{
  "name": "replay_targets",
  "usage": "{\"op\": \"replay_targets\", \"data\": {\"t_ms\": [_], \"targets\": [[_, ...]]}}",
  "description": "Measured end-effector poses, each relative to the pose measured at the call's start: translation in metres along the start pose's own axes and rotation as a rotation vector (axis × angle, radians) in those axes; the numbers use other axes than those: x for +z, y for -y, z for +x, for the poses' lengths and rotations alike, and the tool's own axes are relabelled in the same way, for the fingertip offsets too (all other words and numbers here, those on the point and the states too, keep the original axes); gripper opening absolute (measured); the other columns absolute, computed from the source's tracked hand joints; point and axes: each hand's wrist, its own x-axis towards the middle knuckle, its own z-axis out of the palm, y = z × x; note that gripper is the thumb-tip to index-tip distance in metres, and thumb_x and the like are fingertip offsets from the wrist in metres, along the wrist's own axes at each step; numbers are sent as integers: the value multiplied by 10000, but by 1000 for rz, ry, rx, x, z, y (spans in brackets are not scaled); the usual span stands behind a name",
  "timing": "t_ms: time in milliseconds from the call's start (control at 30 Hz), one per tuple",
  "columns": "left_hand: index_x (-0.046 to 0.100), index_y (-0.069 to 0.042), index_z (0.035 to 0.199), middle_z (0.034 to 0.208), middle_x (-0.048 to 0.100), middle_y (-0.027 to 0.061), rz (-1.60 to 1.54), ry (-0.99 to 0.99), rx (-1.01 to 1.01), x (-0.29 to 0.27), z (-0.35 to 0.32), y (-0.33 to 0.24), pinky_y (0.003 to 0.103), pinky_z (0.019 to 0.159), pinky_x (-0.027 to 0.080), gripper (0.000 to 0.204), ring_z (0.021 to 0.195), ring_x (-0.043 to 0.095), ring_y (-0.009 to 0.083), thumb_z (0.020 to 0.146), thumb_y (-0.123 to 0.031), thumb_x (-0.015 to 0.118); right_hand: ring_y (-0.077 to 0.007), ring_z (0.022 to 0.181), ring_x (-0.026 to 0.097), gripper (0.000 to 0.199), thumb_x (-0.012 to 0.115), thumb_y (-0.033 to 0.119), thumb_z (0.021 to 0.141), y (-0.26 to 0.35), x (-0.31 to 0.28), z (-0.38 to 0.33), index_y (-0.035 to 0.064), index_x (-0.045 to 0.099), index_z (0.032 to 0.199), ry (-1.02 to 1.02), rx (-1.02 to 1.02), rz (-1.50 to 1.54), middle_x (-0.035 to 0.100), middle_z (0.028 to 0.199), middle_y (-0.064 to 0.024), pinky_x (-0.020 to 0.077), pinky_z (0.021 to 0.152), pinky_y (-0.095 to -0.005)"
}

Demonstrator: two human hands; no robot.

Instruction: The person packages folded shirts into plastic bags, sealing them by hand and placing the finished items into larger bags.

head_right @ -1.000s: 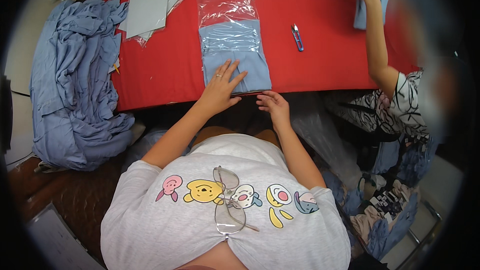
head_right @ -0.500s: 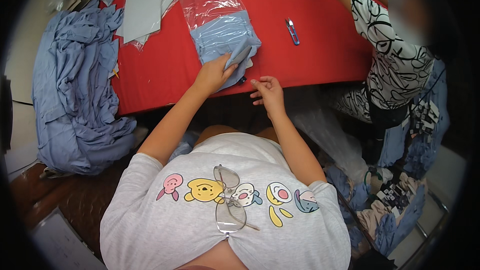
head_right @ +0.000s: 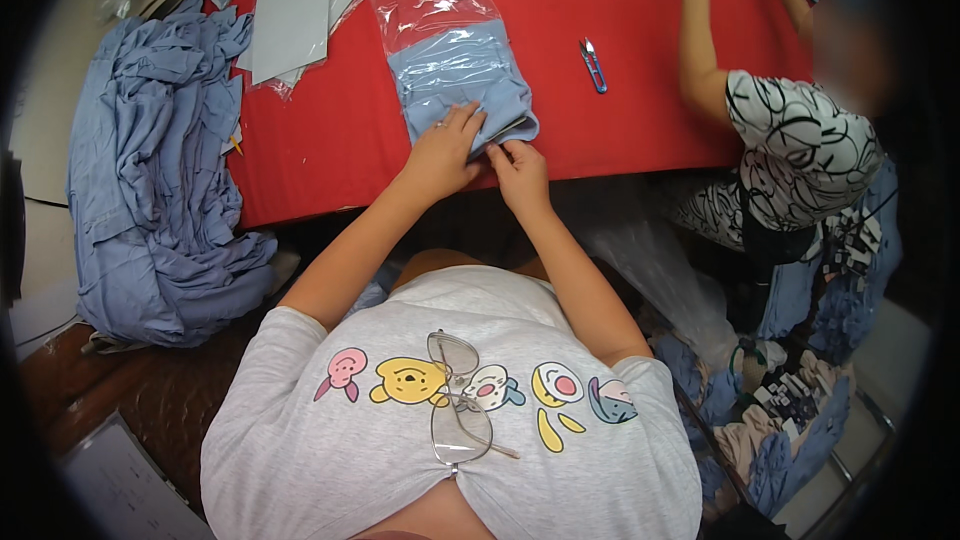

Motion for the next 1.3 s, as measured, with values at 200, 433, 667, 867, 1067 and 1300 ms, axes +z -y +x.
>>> {"op": "replay_targets", "data": {"t_ms": [200, 433, 667, 867, 1067, 1300], "targets": [[585, 19, 1390, 1133, 712, 301, -282, 97, -291, -12, 26, 20, 515, 934, 545, 495, 1070, 690, 466, 926, -135, 662, -91, 599, 639, 242, 701, 95, 996, 22, -14, 5, -18, 656, 1206, -104, 171, 286, 717, 859, -55, 526, 503, -247], [560, 43, 1433, 1119, 711, 332, -417, 184, -355, -32, 39, 31, 517, 924, 541, 560, 1067, 688, 485, 935, -181, 681, -136, 600, 675, 241, 711, 180, 1010, 22, -3, 9, -9, 675, 1155, 8, 379, 333, 731, 871, -91, 541, 506, -267], [612, 17, 1352, 1017, 728, 295, -447, 76, -342, -19, 33, 35, 471, 841, 545, 456, 956, 721, 434, 946, -178, 679, -179, 660, 727, 228, 681, 250, 1037, 22, 21, 13, 25, 669, 1071, 105, 520, 447, 756, 917, -123, 579, 531, -293], [564, -1, 1439, 1160, 703, 298, -328, 64, -297, -17, 30, 20, 491, 903, 545, 558, 1047, 702, 443, 916, -152, 686, -139, 639, 685, 166, 645, 192, 1039, 13, 26, 21, 31, 682, 1044, 65, 465, 450, 745, 878, -87, 558, 556, -273], [568, -170, 1508, 1607, 461, 197, 294, -128, 121, 6, 26, 11, 643, 1197, 312, 650, 1486, 445, 401, 870, -141, 694, -106, 584, 618, 172, 619, 129, 1047, 9, 39, 1, -7, 721, 1019, 48, 242, 363, 725, 806, -76, 477, 539, -246], [602, -209, 1480, 1696, 348, 176, 463, -149, 107, 10, 57, 41, 719, 1247, 136, 558, 1582, 285, 420, 925, -155, 639, -107, 600, 632, 169, 666, 167, 1040, 16, 28, -29, 7, 717, 1022, 115, 353, 402, 735, 823, -77, 498, 563, -246]]}}
